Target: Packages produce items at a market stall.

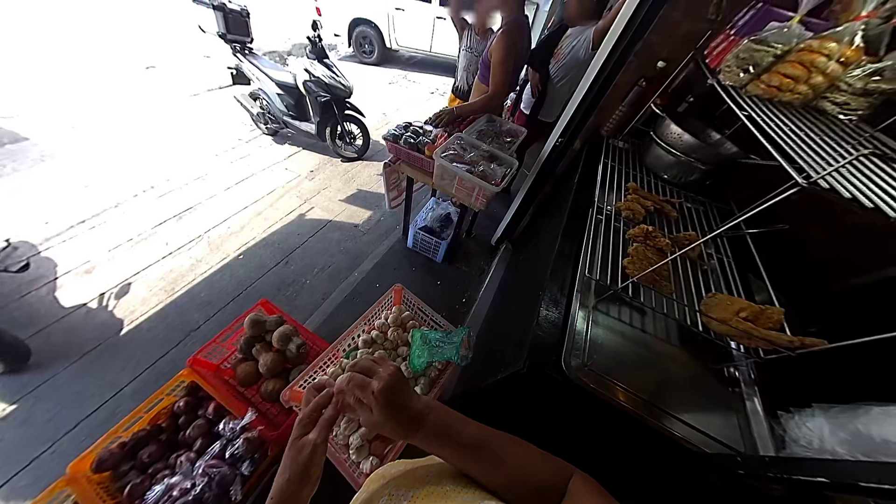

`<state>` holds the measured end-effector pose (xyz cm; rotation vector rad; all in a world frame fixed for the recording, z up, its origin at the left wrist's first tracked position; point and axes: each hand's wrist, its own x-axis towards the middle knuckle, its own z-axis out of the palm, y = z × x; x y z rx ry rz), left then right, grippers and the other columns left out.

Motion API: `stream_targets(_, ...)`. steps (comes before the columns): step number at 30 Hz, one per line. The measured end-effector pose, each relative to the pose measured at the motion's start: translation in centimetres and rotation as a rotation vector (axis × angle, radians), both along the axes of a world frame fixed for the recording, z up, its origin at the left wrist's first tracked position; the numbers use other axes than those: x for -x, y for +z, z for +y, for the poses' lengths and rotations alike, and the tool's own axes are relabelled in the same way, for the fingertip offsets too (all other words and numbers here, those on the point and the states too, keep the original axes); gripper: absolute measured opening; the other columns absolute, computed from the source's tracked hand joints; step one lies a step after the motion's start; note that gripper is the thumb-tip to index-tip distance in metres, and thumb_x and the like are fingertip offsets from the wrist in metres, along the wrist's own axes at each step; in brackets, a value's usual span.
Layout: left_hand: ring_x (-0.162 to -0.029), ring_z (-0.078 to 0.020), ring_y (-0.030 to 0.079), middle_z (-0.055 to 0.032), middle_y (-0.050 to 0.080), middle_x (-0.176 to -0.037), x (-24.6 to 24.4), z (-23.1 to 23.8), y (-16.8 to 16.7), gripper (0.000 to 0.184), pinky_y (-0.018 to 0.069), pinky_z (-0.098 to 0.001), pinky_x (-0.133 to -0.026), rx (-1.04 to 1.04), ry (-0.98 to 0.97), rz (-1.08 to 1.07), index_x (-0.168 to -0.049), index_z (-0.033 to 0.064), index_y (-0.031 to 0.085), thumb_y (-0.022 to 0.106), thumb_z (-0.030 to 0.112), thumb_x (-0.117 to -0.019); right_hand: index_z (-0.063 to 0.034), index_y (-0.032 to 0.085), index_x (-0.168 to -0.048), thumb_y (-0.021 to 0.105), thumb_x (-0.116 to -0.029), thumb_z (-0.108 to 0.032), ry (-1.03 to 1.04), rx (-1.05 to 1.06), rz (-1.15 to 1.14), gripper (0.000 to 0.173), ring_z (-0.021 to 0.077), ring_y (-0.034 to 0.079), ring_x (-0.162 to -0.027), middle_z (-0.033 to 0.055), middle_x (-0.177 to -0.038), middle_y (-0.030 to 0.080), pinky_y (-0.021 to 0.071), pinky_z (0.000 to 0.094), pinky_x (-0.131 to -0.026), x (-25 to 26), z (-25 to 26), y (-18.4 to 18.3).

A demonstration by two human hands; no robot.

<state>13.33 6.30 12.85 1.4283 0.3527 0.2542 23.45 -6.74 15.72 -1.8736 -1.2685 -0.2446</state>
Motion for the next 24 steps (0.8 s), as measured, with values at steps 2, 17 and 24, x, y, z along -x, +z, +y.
stream_targets(2, -0.119, -0.0071, 0.054, 0.0029, 0.059, -0.124, 0.4, -0.3, 0.1, 0.023, 0.0479, -0.0224, -0.099, -0.008, -0.042, -0.057, -0.089, 0.0181, 0.076, 0.057, 0.029, -0.0973, -0.0033, 0.077, -0.096, 0.066, -0.0944, -0.009, 0.022, 0.018, 0.075, 0.013, 0.0280, 0.070, -0.104, 0.0140, -0.102, 0.074, 0.0564, 0.0431, -0.092, -0.4, -0.2, 1.5)
stream_targets(17, -0.077, -0.0155, 0.070, -0.0052, 0.071, -0.083, 2.1, -2.1, 2.6, 0.026, 0.0601, -0.0342, -0.072, 0.570, -0.174, 0.185, -0.090, 0.0087, 0.066, 0.045, 0.020, -0.0999, 0.0035, 0.070, -0.102, 0.061, -0.1004, -0.011, 0.059, 0.167, 1.185, 0.017, 0.0069, 0.062, -0.075, 0.0043, -0.085, 0.068, 0.0547, 0.0264, -0.074, -1.1, 0.3, -0.4)
stream_targets(24, -0.071, -0.0179, 0.067, -0.0080, 0.065, -0.083, 5.6, 3.1, -1.8, 0.028, 0.0599, -0.0340, -0.068, 0.916, 0.326, 0.044, -0.105, 0.0030, 0.058, 0.036, 0.020, -0.1097, 0.0031, 0.056, -0.134, 0.049, -0.1090, -0.028, 0.034, 0.657, 1.013, 0.041, 0.0260, 0.069, -0.092, 0.0203, -0.115, 0.067, 0.0587, 0.0455, -0.083, -3.0, -0.4, -10.0)
